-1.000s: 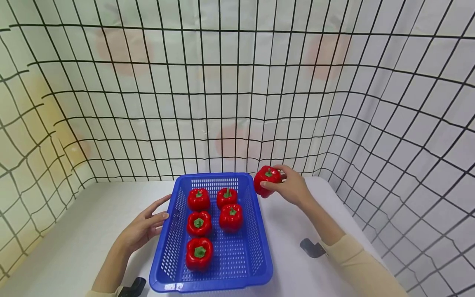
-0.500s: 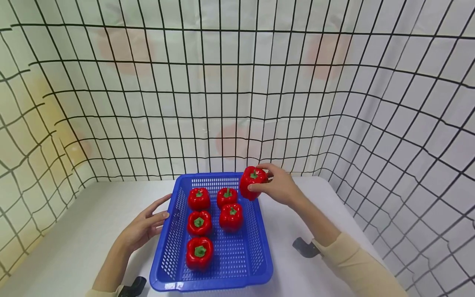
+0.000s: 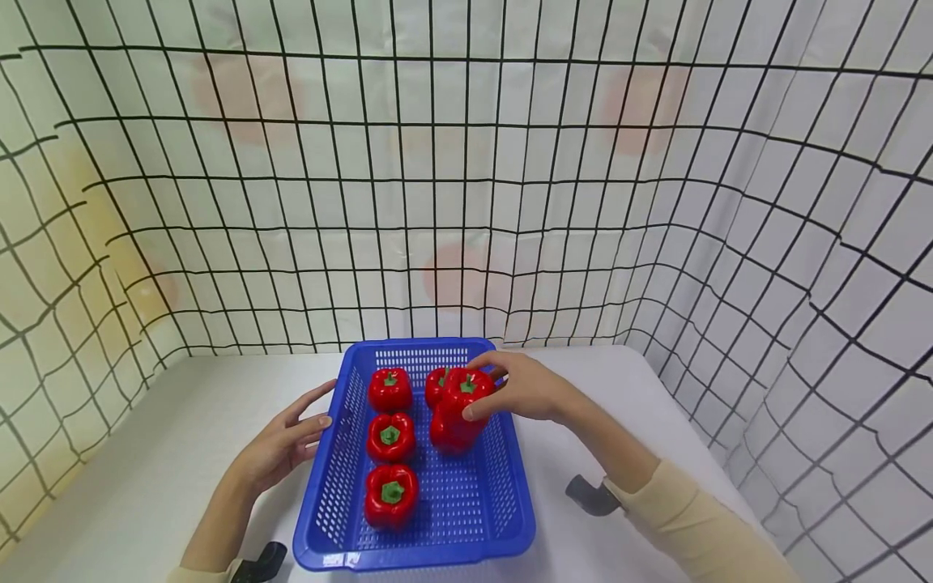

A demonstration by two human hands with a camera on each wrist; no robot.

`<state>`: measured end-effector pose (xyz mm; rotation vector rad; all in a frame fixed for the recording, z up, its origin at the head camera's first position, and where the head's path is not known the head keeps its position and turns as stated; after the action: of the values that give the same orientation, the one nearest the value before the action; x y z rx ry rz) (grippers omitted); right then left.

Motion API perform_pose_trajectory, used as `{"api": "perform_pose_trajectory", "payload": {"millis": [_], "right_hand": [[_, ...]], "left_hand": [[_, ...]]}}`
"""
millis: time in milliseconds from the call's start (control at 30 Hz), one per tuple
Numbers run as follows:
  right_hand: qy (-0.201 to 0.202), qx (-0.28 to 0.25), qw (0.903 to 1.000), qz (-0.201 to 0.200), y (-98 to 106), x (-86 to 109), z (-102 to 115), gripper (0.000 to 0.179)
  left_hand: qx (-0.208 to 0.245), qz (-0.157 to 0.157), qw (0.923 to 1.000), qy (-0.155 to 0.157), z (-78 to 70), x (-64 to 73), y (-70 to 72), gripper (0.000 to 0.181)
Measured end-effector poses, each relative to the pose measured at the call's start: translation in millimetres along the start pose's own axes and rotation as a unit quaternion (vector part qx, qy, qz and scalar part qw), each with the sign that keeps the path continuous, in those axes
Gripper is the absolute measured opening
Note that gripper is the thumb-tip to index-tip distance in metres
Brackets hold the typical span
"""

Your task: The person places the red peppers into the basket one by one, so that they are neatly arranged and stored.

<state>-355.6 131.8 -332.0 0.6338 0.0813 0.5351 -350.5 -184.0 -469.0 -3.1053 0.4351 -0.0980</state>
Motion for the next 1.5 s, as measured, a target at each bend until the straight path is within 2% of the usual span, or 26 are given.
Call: {"api": "perform_pose_trajectory", "payload": {"millis": [300,633,1033,1500], "right_hand": [[-0.019,0.033,0.9979,0.052,-29,-0.2,-10,0.076],[-0.049,0.054,0.9948,0.072,-52,2.3,-21,0.072],[-0.054,0.087,0.9914,0.082,-69,5.6,-30,0.068],[-0.032,0.098,0.9903,0.094,-79,8.3,-30,0.063]], "left_hand": [[-0.001,0.002,1.0,-0.002,0.2,-0.3,-0.5,0.073],[-0.001,0.004,1.0,-0.003,0.3,-0.5,-0.8,0.073],[0.0,-0.001,1.0,-0.001,0.6,-0.8,-0.5,0.073],[0.004,0.005,1.0,-0.001,-0.1,0.5,-1.5,0.073]]}}
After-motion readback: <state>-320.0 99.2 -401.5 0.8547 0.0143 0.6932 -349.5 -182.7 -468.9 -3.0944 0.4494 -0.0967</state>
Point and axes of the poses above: each hand's wrist, its own x-axis away from the middle knuckle, its own y-axis out of the back of the hand, z = x × y, the point moved 10 cm from there along -x, towards the middle knuckle, and after that the axes turned 5 degrees about -x, right-handed, at the moved point
